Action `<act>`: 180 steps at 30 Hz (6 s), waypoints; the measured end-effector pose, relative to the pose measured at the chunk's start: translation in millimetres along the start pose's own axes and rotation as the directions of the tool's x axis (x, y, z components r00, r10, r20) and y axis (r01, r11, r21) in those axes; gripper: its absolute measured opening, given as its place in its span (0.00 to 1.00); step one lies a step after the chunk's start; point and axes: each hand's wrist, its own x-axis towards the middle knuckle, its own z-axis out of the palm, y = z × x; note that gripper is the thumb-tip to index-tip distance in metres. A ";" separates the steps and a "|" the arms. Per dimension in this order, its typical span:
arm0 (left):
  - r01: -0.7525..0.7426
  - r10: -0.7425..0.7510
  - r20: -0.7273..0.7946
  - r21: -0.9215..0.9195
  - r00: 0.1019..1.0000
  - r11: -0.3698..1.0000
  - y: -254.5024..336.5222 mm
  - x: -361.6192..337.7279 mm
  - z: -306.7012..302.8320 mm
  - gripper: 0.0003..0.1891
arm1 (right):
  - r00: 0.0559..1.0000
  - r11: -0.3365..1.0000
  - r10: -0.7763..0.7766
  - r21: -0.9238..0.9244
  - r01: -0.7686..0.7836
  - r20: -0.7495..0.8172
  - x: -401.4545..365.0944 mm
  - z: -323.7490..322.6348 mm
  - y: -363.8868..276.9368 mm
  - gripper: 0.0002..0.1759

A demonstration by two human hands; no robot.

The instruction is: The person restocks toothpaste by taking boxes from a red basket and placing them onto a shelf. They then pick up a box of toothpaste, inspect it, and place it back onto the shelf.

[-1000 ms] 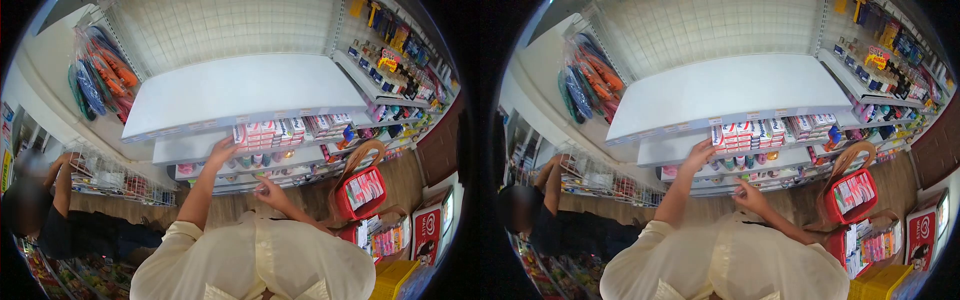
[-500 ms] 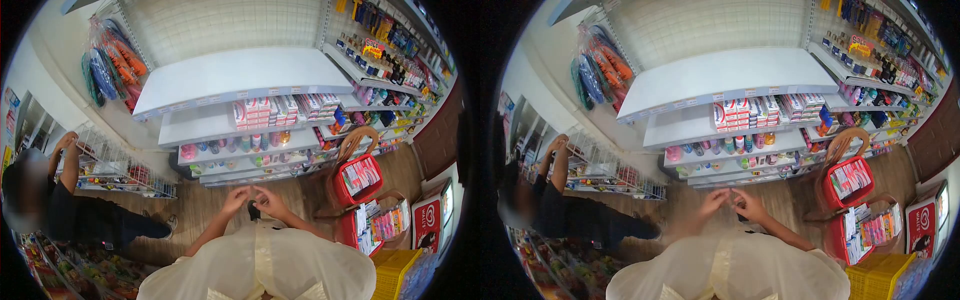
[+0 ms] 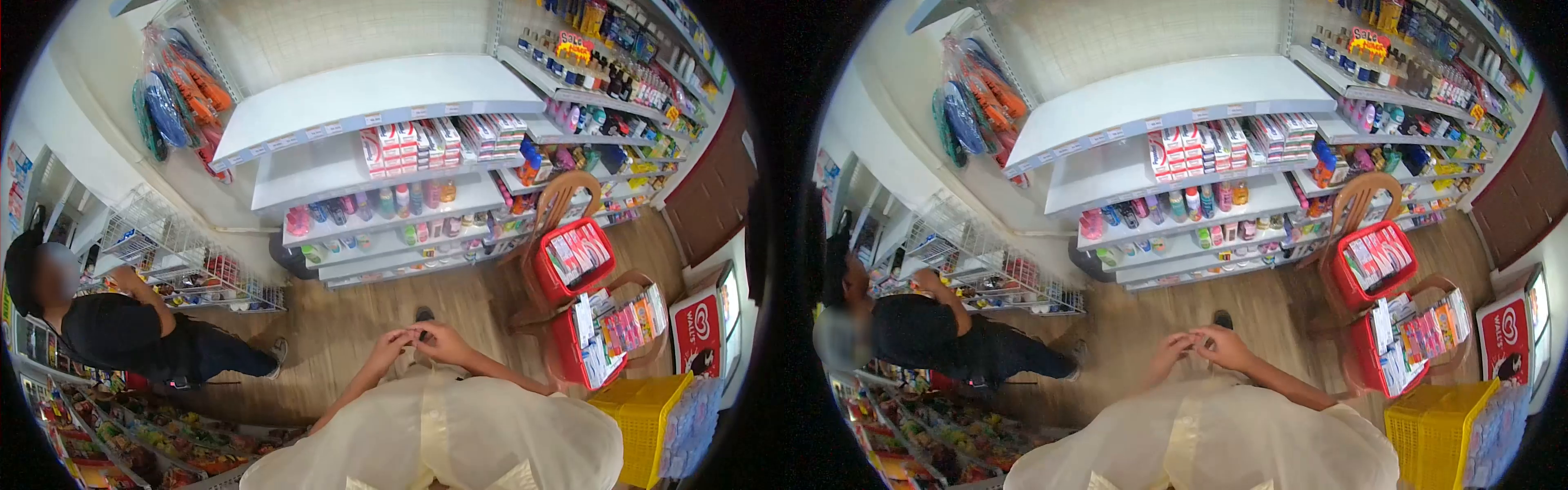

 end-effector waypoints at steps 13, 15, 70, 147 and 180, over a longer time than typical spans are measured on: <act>-0.085 0.008 0.338 0.214 0.941 0.973 24.5 49.2 68.8 0.16 | 0.956 0.997 0.040 -0.045 -0.055 -0.292 -58.3 -56.2 -2.3 0.23; -0.065 -0.015 0.374 0.202 0.927 0.977 27.6 60.1 89.9 0.16 | 0.934 0.986 0.122 -0.064 -0.152 -0.335 -71.5 -69.0 1.1 0.22; 0.323 -0.738 0.499 0.680 0.453 0.658 8.2 531.3 594.8 0.25 | 0.236 0.232 0.942 0.971 0.064 -0.240 -179.8 -495.3 340.2 0.27; -0.078 0.017 0.647 0.065 0.762 0.995 175.3 235.3 424.5 0.44 | 0.935 0.498 0.239 0.794 -0.349 0.262 -208.2 -391.6 74.3 0.43; -0.103 0.078 0.371 0.048 0.925 0.994 93.4 -18.1 33.4 0.50 | 0.834 0.654 0.035 0.619 -0.435 0.550 -17.3 -88.1 -68.8 0.43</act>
